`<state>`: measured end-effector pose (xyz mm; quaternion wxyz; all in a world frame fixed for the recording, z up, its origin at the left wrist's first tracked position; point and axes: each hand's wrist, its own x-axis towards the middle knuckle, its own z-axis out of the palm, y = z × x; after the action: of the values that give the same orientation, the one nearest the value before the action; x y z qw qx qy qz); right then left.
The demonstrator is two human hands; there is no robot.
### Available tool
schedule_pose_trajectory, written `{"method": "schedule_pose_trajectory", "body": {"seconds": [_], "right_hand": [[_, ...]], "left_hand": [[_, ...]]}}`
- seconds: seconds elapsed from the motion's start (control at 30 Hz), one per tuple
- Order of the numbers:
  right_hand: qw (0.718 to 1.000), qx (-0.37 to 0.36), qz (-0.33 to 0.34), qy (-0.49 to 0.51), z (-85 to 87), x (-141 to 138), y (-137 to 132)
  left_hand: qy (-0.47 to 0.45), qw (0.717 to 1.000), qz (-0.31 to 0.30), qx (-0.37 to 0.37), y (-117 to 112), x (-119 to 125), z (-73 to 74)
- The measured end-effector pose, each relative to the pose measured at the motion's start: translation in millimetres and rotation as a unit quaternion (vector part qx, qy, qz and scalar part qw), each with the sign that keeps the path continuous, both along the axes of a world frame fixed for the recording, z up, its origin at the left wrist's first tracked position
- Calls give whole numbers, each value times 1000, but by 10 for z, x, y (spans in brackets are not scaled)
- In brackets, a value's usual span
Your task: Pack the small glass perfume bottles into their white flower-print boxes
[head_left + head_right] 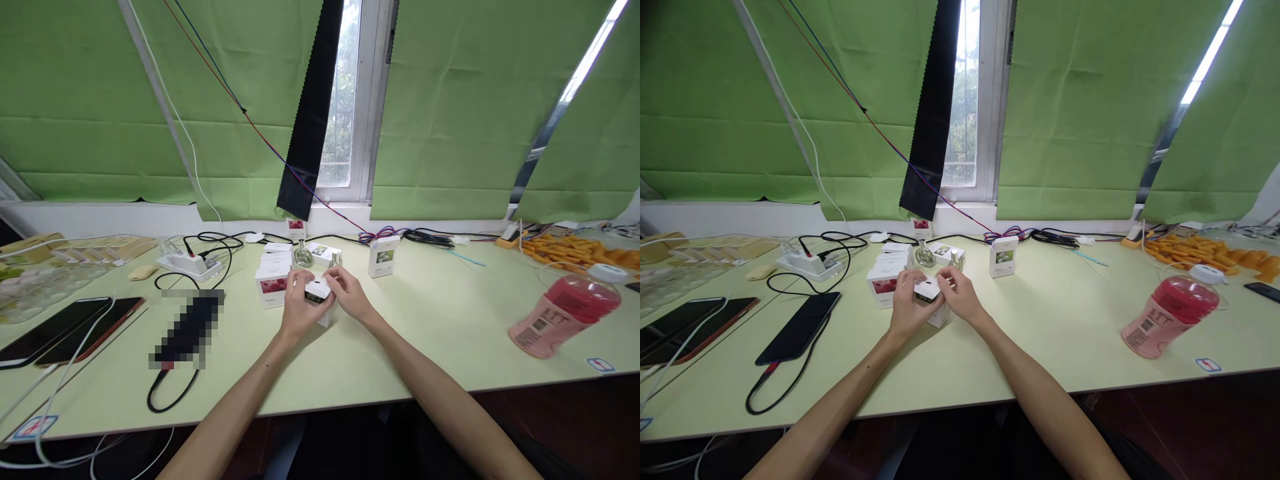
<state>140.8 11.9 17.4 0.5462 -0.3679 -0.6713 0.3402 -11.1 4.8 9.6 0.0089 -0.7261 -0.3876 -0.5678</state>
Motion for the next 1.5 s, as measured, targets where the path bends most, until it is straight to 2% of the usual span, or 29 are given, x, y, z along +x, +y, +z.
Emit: {"method": "schedule_pose_trajectory", "body": {"seconds": [1.5], "right_hand": [[998,48,-26,-5,2,17,7]], "left_hand": [[3,1000,8,-7,-3,-3,16]]}}
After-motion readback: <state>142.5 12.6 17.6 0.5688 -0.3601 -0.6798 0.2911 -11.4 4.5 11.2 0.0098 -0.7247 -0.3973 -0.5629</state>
